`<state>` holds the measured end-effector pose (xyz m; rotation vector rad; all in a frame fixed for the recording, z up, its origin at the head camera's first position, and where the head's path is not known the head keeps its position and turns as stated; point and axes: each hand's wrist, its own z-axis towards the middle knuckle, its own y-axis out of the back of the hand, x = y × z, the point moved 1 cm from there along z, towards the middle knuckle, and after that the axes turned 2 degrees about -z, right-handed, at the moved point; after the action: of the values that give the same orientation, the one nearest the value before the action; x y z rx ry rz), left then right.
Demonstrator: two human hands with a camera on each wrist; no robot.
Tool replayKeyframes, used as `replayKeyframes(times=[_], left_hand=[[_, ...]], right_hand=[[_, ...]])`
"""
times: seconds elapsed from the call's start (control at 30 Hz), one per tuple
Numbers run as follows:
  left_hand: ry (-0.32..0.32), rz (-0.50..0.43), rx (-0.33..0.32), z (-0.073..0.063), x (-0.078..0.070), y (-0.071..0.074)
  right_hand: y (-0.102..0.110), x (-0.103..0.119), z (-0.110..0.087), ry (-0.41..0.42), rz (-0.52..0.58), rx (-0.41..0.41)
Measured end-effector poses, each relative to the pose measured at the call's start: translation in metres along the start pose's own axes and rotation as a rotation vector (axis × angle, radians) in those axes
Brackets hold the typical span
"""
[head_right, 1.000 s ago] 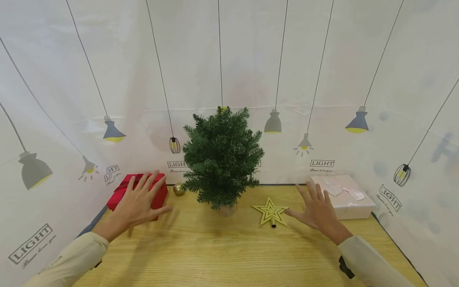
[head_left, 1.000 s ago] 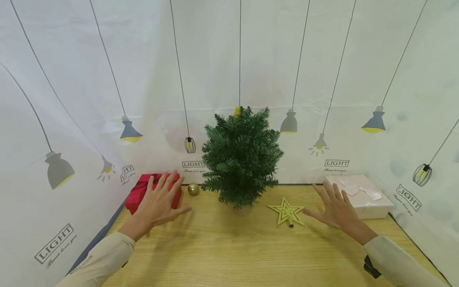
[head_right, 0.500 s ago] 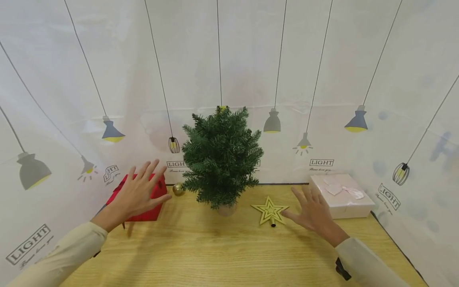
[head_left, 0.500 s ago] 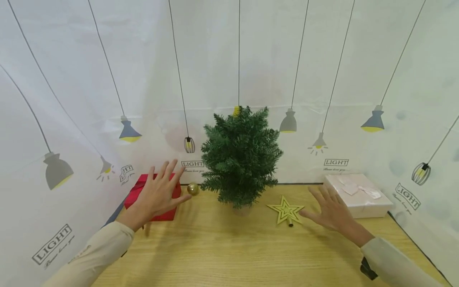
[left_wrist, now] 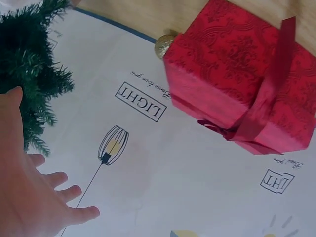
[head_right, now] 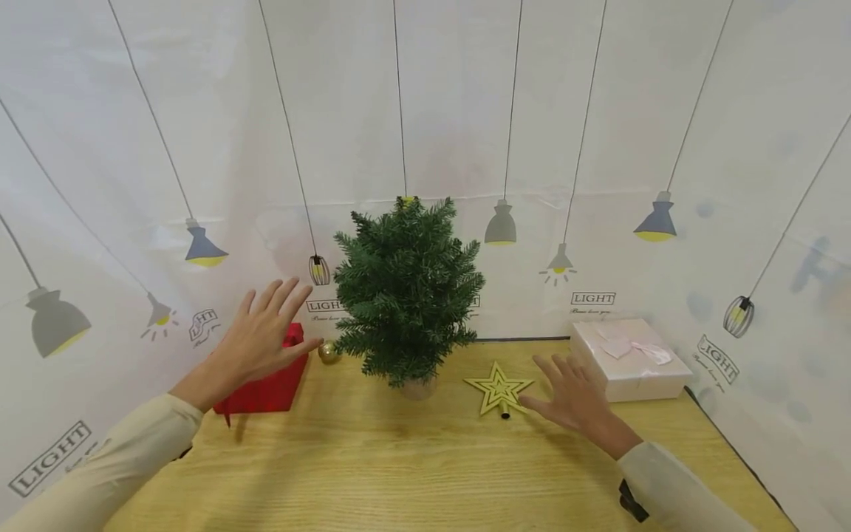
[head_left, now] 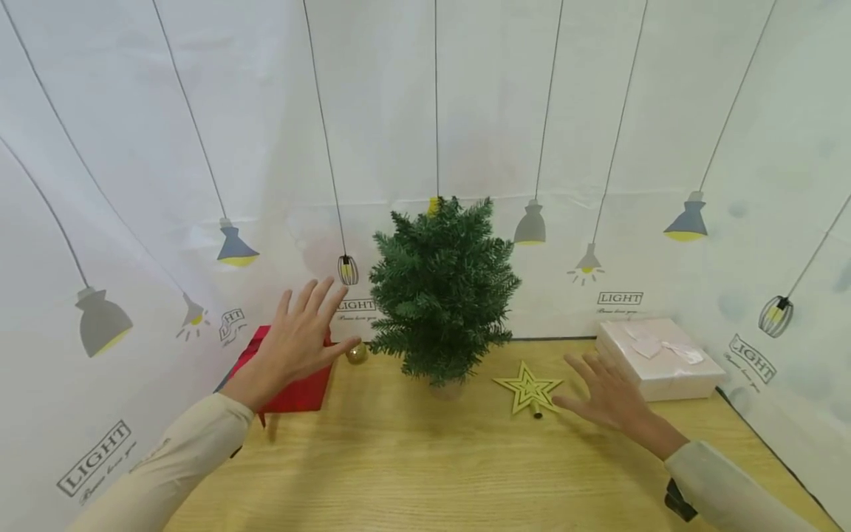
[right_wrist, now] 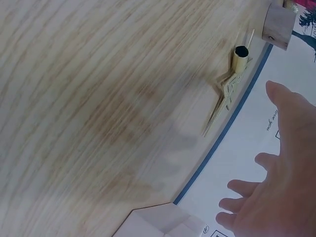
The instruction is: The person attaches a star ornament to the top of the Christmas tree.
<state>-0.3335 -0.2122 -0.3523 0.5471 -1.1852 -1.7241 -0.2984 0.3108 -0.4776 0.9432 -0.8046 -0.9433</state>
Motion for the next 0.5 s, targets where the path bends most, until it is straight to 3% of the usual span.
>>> replayKeyframes(times=[0.33, 0.5], left_hand=[[0.009, -0.046, -0.043, 0.020, -0.006, 0.018], [0.021, -0.074, -0.022, 0.030, -0.010, 0.027]], right_hand=[[-0.005, 0.004, -0.002, 0.033, 0.100, 0.030], [-0.010, 0.002, -0.001, 0.040, 0.147, 0.059]])
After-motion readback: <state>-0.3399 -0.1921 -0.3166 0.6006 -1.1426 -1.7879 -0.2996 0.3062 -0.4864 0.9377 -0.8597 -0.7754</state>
